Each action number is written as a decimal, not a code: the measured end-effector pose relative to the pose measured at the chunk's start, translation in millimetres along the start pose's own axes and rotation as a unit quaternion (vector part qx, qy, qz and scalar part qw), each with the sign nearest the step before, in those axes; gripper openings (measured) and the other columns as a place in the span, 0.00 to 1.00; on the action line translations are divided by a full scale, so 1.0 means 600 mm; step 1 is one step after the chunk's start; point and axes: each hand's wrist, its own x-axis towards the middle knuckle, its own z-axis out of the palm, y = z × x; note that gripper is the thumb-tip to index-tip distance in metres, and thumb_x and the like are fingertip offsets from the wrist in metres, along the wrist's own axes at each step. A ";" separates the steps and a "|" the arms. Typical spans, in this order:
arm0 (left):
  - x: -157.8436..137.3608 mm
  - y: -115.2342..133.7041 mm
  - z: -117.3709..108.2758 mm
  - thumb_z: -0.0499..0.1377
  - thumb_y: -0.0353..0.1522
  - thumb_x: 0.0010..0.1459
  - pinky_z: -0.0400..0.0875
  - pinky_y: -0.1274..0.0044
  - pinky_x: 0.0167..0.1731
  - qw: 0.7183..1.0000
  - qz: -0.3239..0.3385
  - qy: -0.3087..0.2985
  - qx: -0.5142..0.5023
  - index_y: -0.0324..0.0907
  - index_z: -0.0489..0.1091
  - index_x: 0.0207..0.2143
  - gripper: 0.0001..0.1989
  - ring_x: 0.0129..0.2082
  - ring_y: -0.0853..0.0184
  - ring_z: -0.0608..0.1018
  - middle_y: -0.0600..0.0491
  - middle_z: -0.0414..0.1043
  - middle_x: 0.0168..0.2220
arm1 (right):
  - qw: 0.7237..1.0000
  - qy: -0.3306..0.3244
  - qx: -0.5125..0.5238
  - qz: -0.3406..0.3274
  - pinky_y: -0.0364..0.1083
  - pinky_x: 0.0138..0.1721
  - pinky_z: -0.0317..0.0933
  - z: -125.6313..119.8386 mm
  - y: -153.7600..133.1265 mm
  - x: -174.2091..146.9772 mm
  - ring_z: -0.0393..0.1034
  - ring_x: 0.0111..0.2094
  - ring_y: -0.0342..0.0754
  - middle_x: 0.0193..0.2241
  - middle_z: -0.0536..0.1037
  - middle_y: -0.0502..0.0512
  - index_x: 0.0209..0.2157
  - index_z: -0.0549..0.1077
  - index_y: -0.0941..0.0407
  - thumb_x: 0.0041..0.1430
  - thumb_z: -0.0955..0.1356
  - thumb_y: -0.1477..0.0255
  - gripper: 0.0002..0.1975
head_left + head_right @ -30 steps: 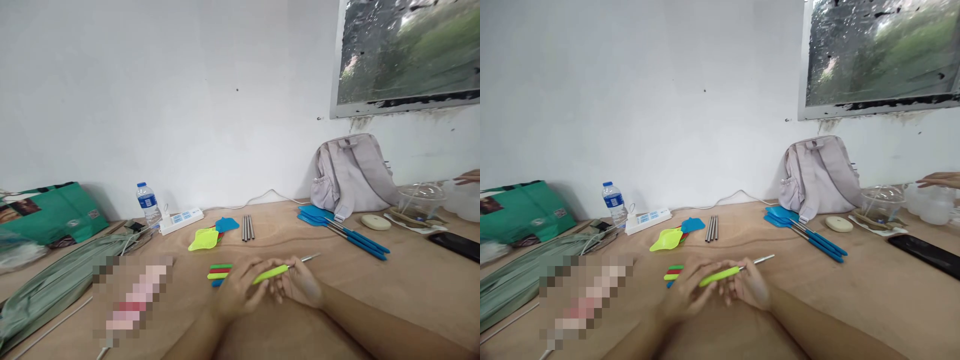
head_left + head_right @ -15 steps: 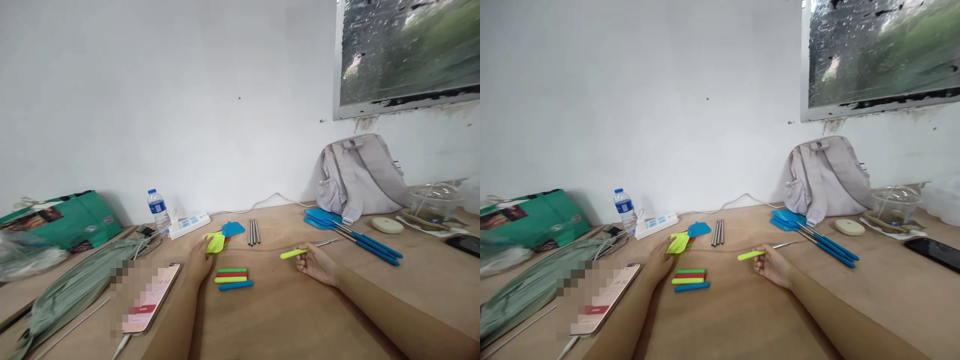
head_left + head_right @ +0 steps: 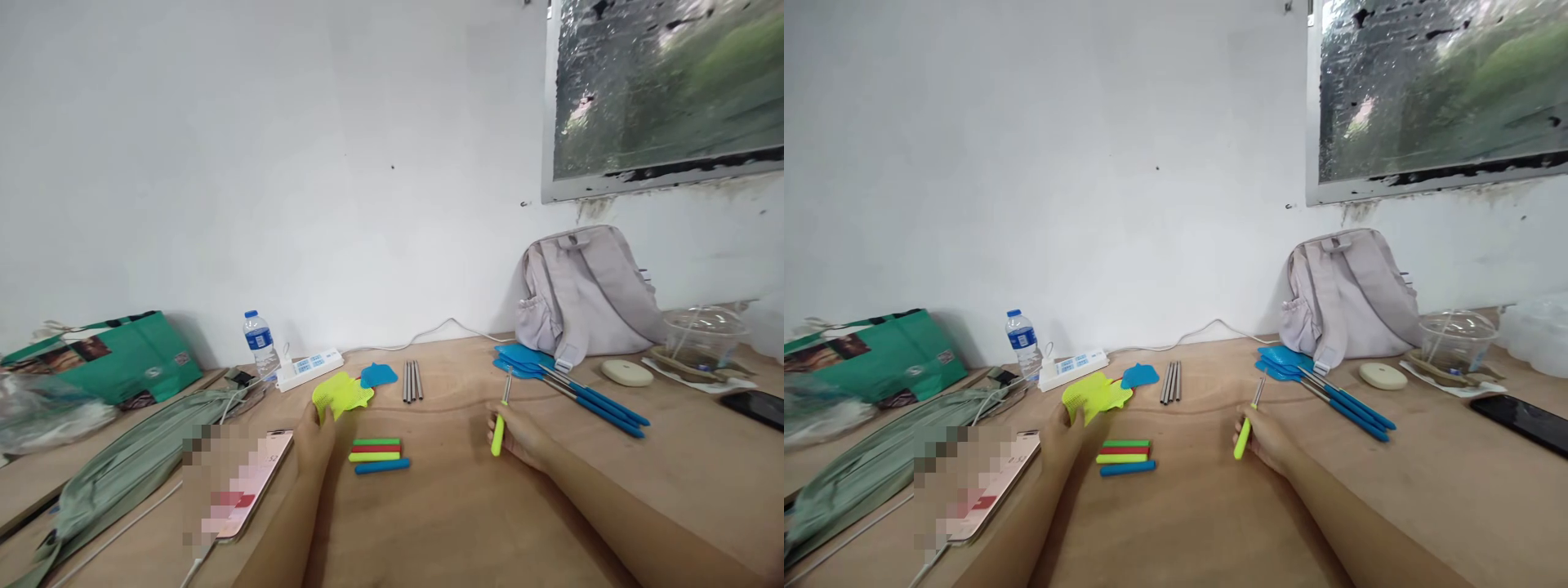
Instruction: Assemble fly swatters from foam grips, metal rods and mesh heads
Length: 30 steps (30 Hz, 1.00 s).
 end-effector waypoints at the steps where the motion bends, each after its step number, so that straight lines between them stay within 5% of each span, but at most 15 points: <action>1: -0.008 0.008 0.002 0.52 0.33 0.52 0.68 0.74 0.29 1.000 0.003 0.003 -0.023 0.40 0.69 0.34 0.09 0.31 0.60 0.75 0.49 0.74 0.29 | 1.000 0.011 -0.023 -0.014 0.39 0.14 0.56 0.000 0.000 -0.002 0.59 0.11 0.39 0.12 0.63 0.42 0.22 0.55 0.54 0.53 0.61 0.72 0.09; 4: -0.032 0.044 0.012 0.52 0.33 0.53 0.69 0.77 0.35 0.974 -0.033 0.026 -0.222 0.43 0.64 0.41 0.12 0.40 0.63 0.74 0.49 0.72 0.41 | 0.993 0.026 -0.098 -0.058 0.38 0.09 0.46 0.004 -0.001 -0.012 0.51 0.07 0.38 0.09 0.58 0.38 0.22 0.55 0.53 0.50 0.64 0.71 0.10; 6: -0.048 0.074 0.018 0.54 0.32 0.52 0.70 0.76 0.36 0.906 -0.127 0.021 -0.404 0.44 0.64 0.40 0.12 0.41 0.65 0.74 0.51 0.72 0.41 | 0.969 0.004 -0.218 -0.119 0.38 0.09 0.43 0.008 -0.007 -0.022 0.49 0.08 0.37 0.10 0.58 0.38 0.23 0.56 0.53 0.50 0.64 0.69 0.10; 8: -0.063 0.103 0.022 0.56 0.30 0.50 0.71 0.77 0.35 0.839 -0.218 -0.025 -0.498 0.42 0.64 0.37 0.09 0.39 0.65 0.75 0.51 0.73 0.38 | 0.902 -0.027 -0.378 -0.206 0.39 0.13 0.45 0.011 -0.018 -0.033 0.53 0.11 0.38 0.13 0.59 0.39 0.24 0.58 0.54 0.51 0.64 0.66 0.09; 10: -0.078 0.122 0.024 0.57 0.29 0.49 0.72 0.77 0.34 0.799 -0.241 -0.083 -0.544 0.41 0.65 0.35 0.09 0.38 0.65 0.76 0.51 0.73 0.37 | 0.816 -0.054 -0.509 -0.270 0.40 0.17 0.48 0.012 -0.031 -0.045 0.58 0.17 0.40 0.15 0.63 0.43 0.24 0.62 0.55 0.52 0.63 0.63 0.10; 12: -0.088 0.131 0.025 0.59 0.30 0.47 0.72 0.77 0.32 0.781 -0.238 -0.129 -0.563 0.41 0.65 0.35 0.10 0.36 0.65 0.76 0.51 0.74 0.35 | 0.747 -0.080 -0.586 -0.302 0.41 0.22 0.51 0.011 -0.042 -0.055 0.63 0.22 0.43 0.19 0.69 0.48 0.26 0.66 0.55 0.54 0.61 0.62 0.12; 14: -0.094 0.133 0.023 0.60 0.30 0.46 0.73 0.77 0.29 0.774 -0.241 -0.154 -0.565 0.40 0.65 0.35 0.12 0.33 0.65 0.77 0.51 0.74 0.34 | 0.712 -0.102 -0.616 -0.320 0.42 0.26 0.53 0.010 -0.048 -0.061 0.66 0.26 0.45 0.25 0.74 0.52 0.29 0.69 0.55 0.57 0.59 0.62 0.14; 25: -0.101 0.139 0.016 0.59 0.27 0.48 0.73 0.80 0.18 0.781 -0.260 -0.172 -0.542 0.40 0.64 0.34 0.09 0.23 0.69 0.77 0.53 0.74 0.30 | 0.675 -0.115 -0.616 -0.391 0.43 0.30 0.58 -0.001 -0.067 -0.065 0.69 0.33 0.47 0.33 0.76 0.56 0.36 0.71 0.54 0.59 0.57 0.61 0.16; 30: -0.105 0.141 0.017 0.60 0.28 0.47 0.72 0.80 0.15 0.782 -0.262 -0.185 -0.533 0.40 0.63 0.33 0.10 0.21 0.70 0.76 0.54 0.74 0.30 | 0.659 -0.114 -0.648 -0.364 0.44 0.31 0.57 0.002 -0.070 -0.069 0.69 0.32 0.48 0.31 0.76 0.55 0.37 0.71 0.54 0.59 0.57 0.61 0.16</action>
